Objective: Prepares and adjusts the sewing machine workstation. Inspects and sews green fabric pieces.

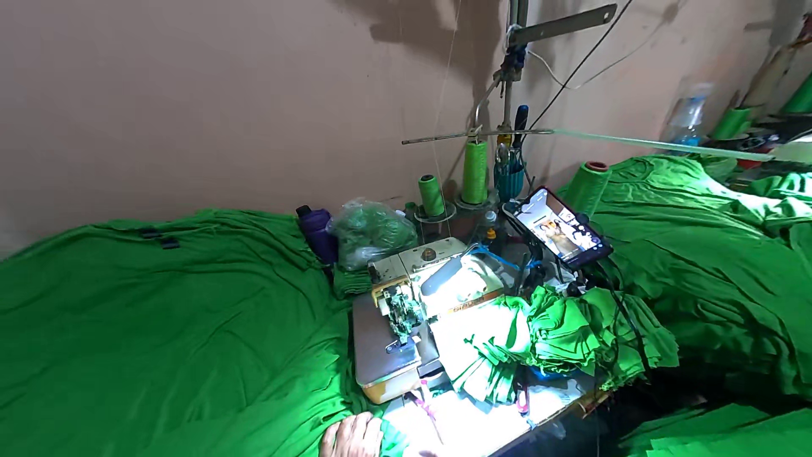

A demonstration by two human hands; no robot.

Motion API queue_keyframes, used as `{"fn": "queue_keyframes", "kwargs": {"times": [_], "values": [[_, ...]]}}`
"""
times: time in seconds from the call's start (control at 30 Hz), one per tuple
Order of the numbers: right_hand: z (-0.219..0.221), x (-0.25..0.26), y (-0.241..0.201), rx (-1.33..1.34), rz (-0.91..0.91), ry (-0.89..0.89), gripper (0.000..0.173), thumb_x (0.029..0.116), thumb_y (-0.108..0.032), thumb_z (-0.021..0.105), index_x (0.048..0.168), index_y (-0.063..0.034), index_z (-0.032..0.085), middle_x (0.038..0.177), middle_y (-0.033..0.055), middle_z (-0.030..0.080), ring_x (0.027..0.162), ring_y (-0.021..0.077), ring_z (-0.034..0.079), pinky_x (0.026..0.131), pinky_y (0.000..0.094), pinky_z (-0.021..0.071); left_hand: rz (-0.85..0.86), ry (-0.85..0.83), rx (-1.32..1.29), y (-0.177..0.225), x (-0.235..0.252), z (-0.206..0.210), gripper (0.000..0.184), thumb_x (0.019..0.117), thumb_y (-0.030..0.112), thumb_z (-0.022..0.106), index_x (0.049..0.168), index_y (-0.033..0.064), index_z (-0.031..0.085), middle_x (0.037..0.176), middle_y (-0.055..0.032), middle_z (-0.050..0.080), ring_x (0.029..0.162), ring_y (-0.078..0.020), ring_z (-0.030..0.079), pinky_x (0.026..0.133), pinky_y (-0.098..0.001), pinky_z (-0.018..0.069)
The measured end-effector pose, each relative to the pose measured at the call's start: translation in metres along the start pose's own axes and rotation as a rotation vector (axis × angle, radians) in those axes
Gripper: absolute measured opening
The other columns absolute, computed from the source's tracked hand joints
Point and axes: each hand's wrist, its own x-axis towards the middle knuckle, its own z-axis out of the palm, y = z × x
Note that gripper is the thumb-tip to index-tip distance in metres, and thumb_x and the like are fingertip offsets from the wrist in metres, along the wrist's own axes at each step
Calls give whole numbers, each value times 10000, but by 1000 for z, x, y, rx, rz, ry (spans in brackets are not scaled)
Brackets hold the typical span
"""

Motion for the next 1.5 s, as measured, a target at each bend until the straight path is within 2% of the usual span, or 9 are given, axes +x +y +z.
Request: {"fn": "queue_keyframes", "kwargs": {"times": [0.13,0.2,0.3,0.47,0.8,1.03,1.13,1.3,1.5], "values": [[-22,-14,5,72,123,64,254,972,-55,601,1162,65,719,1216,258,691,1087,392,700,936,540,550,-62,-311,-162,5,12,-37,307,1046,165,519,1210,28,739,1359,-217,639,1283,-440,574,1141,-600,326],[-29,-18,10,70,146,94,218,948,-30,626,1111,55,744,1175,244,709,1047,375,715,913,526,566,-122,-363,-247,13,24,-67,298,1046,145,525,1222,24,733,1404,-221,607,1249,-434,603,1087,-574,414],[-27,-16,29,89,76,173,177,925,-32,659,1045,54,757,1110,224,728,994,325,729,885,459,586,-128,-178,-249,6,43,-83,225,1013,128,580,1099,11,753,1222,-205,696,1033,-406,707,839,-597,560],[-7,0,58,88,-37,233,181,920,-56,640,1008,48,760,1159,215,714,1099,280,692,985,360,534,-262,-239,-233,-17,105,-101,278,1065,157,515,1125,-22,719,1100,-258,694,1056,-442,666,885,-630,501],[19,15,73,11,24,359,185,944,-187,638,957,-75,784,1070,106,700,1053,151,638,945,276,502,-463,72,-1117,-53,169,-40,232,1057,142,559,1187,-25,653,1049,-139,689,894,-181,659,835,-366,545],[17,15,57,-87,139,357,164,921,-180,673,938,-75,798,1017,123,713,1012,171,653,912,270,512,-283,142,-1238,-50,200,-33,421,1112,378,366,1302,65,574,1301,-77,618,1118,-151,598,939,-370,485],[18,15,56,-146,110,380,165,916,-168,671,907,-59,795,990,131,720,1000,162,653,924,227,493,-259,133,-1225,-53,206,-30,525,1105,432,330,1475,93,483,1502,-111,512,1326,-207,514,1056,-436,424],[18,15,55,-200,105,401,149,894,-162,676,873,-71,793,953,113,720,971,123,652,898,174,488,-156,114,-1199,-47,224,-47,603,1114,414,187,1336,62,624,1399,-77,603,1331,-158,501,1101,-421,369],[19,12,57,-89,112,416,161,924,-179,677,905,-66,790,1001,116,719,1029,112,645,930,192,491,-90,167,-1289,-38,216,-33,465,1065,410,451,1305,61,641,1478,-99,492,1384,-160,448,1129,-370,397]]}}
